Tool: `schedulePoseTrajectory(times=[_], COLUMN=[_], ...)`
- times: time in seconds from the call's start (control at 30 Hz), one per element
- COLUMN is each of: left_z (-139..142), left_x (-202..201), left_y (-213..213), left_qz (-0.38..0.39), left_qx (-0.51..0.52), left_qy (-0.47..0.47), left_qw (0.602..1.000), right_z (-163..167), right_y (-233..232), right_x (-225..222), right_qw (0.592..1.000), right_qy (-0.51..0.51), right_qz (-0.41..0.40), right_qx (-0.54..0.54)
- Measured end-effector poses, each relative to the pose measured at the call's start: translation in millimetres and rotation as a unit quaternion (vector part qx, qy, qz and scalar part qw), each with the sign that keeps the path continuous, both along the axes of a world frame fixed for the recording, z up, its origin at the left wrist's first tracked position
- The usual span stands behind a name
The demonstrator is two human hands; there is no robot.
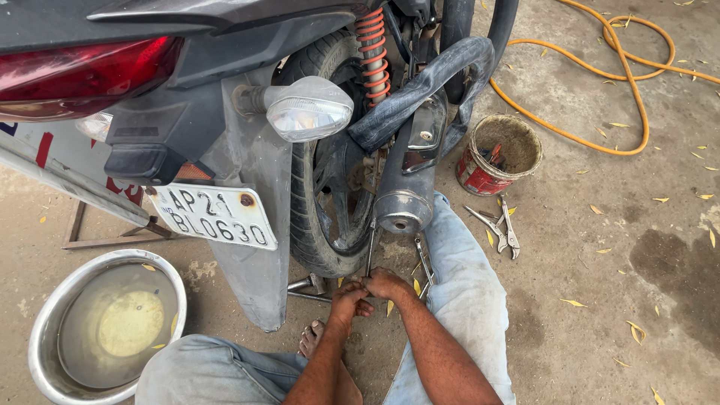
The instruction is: The person is repairing a motorcycle by using a wrench to tighten a bolt on the rear wheel area. They are sitting on the ground and working on the motorcycle's rear wheel.
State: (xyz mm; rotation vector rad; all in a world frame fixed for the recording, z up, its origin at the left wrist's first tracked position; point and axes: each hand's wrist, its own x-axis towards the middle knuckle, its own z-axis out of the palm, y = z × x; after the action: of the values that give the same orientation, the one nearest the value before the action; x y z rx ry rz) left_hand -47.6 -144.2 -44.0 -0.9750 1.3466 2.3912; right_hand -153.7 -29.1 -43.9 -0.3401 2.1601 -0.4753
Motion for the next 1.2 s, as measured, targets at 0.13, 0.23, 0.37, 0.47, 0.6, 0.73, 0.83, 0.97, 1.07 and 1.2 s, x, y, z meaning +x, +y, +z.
schedulePoseTrajectory(times=[0.13, 0.23, 0.37, 0.47, 0.6, 0.73, 0.83, 0.97, 1.07, 1.2], left_z=[-4, -8, -10, -6, 0, -3, -10, -19, -22, -26], left_x=[-3, -3, 4, 12, 13, 8, 7, 7, 9, 9], left_y=[5, 6, 8, 14, 22, 23, 17, 1, -8, -4], left_qz=[0.1, 0.131, 0.109, -0.007, -0.131, -0.215, -0.18, -0.028, -0.054, -0.033], left_qx=[-0.022, 0.001, -0.3, -0.575, -0.641, -0.64, -0.576, 0.051, 0.055, 0.021], left_qy=[-0.022, -0.147, -0.093, 0.037, 0.058, 0.015, 0.045, 0.015, 0.044, 0.03], left_qw=[0.994, 0.98, 0.943, 0.817, 0.754, 0.737, 0.796, 0.998, 0.996, 0.999], right_z=[15, 26, 26, 31, 48, 41, 19, 0, 1, 5], right_y=[-6, -9, -21, -29, -26, -12, -8, -5, -6, -2], right_x=[1, 5, 18, 19, 12, 20, 14, 3, 2, 4], right_qw=[0.999, 0.996, 0.989, 0.989, 0.989, 0.992, 0.993, 0.987, 0.992, 0.992], right_qy=[0.042, 0.082, 0.072, 0.072, 0.105, 0.1, 0.1, 0.154, 0.116, 0.092], right_qz=[0.009, -0.011, -0.061, -0.069, -0.066, -0.063, -0.047, -0.046, -0.039, -0.044], right_qx=[-0.012, 0.038, 0.118, 0.106, 0.083, 0.049, 0.032, 0.013, -0.029, -0.072])
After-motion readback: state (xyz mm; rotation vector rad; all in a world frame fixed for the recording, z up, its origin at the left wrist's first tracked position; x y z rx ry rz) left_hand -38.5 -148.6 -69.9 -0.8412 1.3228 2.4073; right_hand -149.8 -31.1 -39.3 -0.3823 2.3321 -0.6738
